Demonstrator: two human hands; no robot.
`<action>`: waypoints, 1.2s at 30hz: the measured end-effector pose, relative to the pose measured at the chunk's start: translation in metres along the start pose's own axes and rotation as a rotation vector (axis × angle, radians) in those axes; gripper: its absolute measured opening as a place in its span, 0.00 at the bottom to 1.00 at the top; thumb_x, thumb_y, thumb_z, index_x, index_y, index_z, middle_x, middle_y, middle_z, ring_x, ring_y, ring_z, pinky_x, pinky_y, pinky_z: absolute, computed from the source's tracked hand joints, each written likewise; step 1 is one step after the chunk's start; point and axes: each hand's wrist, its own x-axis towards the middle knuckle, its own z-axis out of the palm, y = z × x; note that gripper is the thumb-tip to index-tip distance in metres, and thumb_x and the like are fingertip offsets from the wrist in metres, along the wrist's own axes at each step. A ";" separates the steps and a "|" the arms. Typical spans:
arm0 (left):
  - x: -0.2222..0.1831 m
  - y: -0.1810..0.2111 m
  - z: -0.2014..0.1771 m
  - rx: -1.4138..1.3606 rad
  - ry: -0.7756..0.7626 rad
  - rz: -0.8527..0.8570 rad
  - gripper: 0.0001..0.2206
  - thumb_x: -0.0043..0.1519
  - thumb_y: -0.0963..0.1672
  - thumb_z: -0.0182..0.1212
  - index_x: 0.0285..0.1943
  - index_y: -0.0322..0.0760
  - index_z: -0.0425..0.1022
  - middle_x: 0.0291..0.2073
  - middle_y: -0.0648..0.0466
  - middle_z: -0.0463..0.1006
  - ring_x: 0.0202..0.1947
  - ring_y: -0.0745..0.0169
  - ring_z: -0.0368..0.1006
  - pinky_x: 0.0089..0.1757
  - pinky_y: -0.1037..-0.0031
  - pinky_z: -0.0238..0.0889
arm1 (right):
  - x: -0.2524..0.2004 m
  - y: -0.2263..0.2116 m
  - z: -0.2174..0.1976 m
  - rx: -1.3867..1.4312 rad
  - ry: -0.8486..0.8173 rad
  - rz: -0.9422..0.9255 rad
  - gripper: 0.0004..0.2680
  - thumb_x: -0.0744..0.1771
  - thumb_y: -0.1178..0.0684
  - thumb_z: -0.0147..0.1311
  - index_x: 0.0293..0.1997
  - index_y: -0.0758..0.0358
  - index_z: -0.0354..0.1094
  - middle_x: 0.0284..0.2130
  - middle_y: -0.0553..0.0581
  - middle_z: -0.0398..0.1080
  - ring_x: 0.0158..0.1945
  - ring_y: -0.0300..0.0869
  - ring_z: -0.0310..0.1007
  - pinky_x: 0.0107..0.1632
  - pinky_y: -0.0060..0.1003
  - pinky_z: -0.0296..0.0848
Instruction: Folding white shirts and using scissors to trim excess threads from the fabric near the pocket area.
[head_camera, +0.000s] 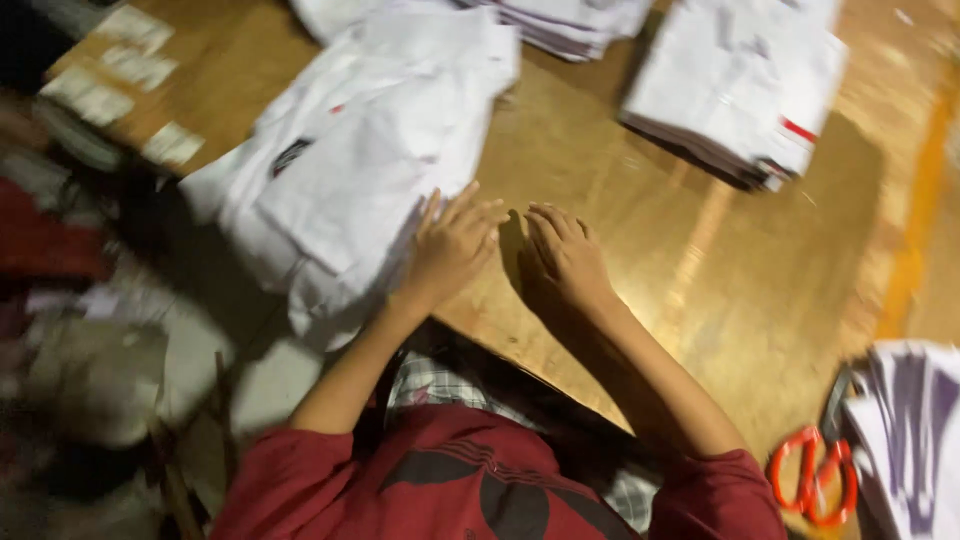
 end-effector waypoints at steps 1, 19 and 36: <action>-0.002 -0.021 -0.010 0.029 0.014 -0.040 0.09 0.65 0.46 0.57 0.46 0.46 0.83 0.53 0.60 0.81 0.67 0.56 0.66 0.62 0.44 0.52 | 0.019 -0.006 0.004 0.007 -0.010 -0.050 0.19 0.68 0.45 0.52 0.67 0.52 0.60 0.63 0.49 0.61 0.68 0.44 0.60 0.63 0.54 0.66; -0.035 -0.175 -0.058 0.280 0.077 -0.563 0.22 0.72 0.48 0.47 0.74 0.37 0.63 0.65 0.46 0.67 0.67 0.45 0.59 0.60 0.48 0.50 | 0.198 -0.041 0.072 0.771 0.409 0.295 0.11 0.72 0.53 0.52 0.56 0.68 0.58 0.43 0.66 0.63 0.43 0.55 0.77 0.41 0.42 0.78; 0.010 -0.201 -0.062 -0.086 0.220 -0.643 0.04 0.69 0.42 0.51 0.43 0.38 0.62 0.34 0.47 0.74 0.36 0.40 0.69 0.37 0.57 0.57 | 0.207 -0.043 0.039 1.126 0.397 0.504 0.38 0.67 0.23 0.37 0.77 0.64 0.34 0.77 0.67 0.35 0.79 0.57 0.37 0.75 0.56 0.46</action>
